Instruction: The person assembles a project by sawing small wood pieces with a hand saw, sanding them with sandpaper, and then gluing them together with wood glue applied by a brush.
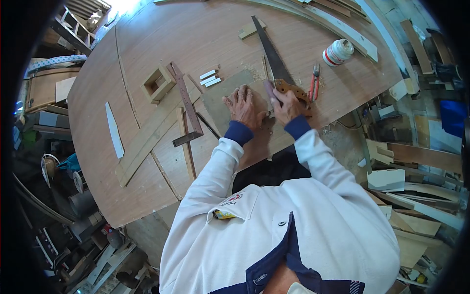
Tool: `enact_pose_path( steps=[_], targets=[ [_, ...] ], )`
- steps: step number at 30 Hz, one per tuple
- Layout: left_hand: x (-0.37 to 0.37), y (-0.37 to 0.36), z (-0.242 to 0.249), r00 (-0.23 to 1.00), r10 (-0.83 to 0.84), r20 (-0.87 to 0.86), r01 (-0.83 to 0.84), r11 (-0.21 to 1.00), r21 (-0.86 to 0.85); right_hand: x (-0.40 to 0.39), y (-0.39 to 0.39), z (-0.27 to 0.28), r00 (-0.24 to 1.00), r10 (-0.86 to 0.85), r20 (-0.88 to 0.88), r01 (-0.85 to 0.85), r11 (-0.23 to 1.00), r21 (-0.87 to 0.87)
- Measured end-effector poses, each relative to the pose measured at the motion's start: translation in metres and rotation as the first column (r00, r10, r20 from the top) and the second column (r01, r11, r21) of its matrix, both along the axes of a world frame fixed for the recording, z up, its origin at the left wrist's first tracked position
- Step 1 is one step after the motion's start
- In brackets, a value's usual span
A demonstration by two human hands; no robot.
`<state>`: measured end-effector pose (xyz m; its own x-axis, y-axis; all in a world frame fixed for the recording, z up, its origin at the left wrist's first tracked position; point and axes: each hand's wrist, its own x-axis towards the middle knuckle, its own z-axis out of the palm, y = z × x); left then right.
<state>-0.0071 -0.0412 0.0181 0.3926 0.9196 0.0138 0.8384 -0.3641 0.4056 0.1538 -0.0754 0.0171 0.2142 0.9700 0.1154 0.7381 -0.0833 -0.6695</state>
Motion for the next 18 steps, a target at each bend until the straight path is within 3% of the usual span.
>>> enact_pose_path(
  steps=[2,4,7,11,13,17,18],
  targets=[
    [0.000,0.000,0.000,1.000,-0.005,-0.022,0.005,1.000,-0.005,0.009,-0.032,0.011,1.000,0.018,0.024,-0.017,0.999,-0.036],
    [-0.002,-0.001,-0.003,0.999,-0.009,-0.044,0.009,1.000,-0.015,0.027,-0.059,0.014,0.999,-0.001,-0.053,-0.009,0.981,-0.195],
    [-0.003,0.002,-0.002,0.999,-0.030,-0.033,0.031,0.998,0.054,0.026,-0.067,0.043,0.984,-0.170,-0.047,0.160,0.973,-0.168],
    [-0.004,-0.004,0.006,0.998,-0.017,-0.059,0.019,0.999,0.029,0.020,-0.059,0.026,0.971,-0.169,-0.167,0.151,0.981,-0.118],
    [-0.005,-0.005,0.007,0.998,0.000,-0.064,0.000,1.000,0.001,0.011,-0.055,0.024,0.993,-0.114,-0.043,0.114,0.993,0.003],
    [-0.004,-0.007,0.007,0.997,0.005,-0.081,-0.002,0.999,0.036,-0.005,-0.041,0.028,0.995,-0.103,0.021,0.103,0.994,-0.032],
    [-0.003,-0.008,0.007,0.997,0.006,-0.081,-0.002,0.999,0.048,-0.006,-0.024,0.029,0.989,-0.071,0.130,0.083,0.993,-0.089]
  ],
)
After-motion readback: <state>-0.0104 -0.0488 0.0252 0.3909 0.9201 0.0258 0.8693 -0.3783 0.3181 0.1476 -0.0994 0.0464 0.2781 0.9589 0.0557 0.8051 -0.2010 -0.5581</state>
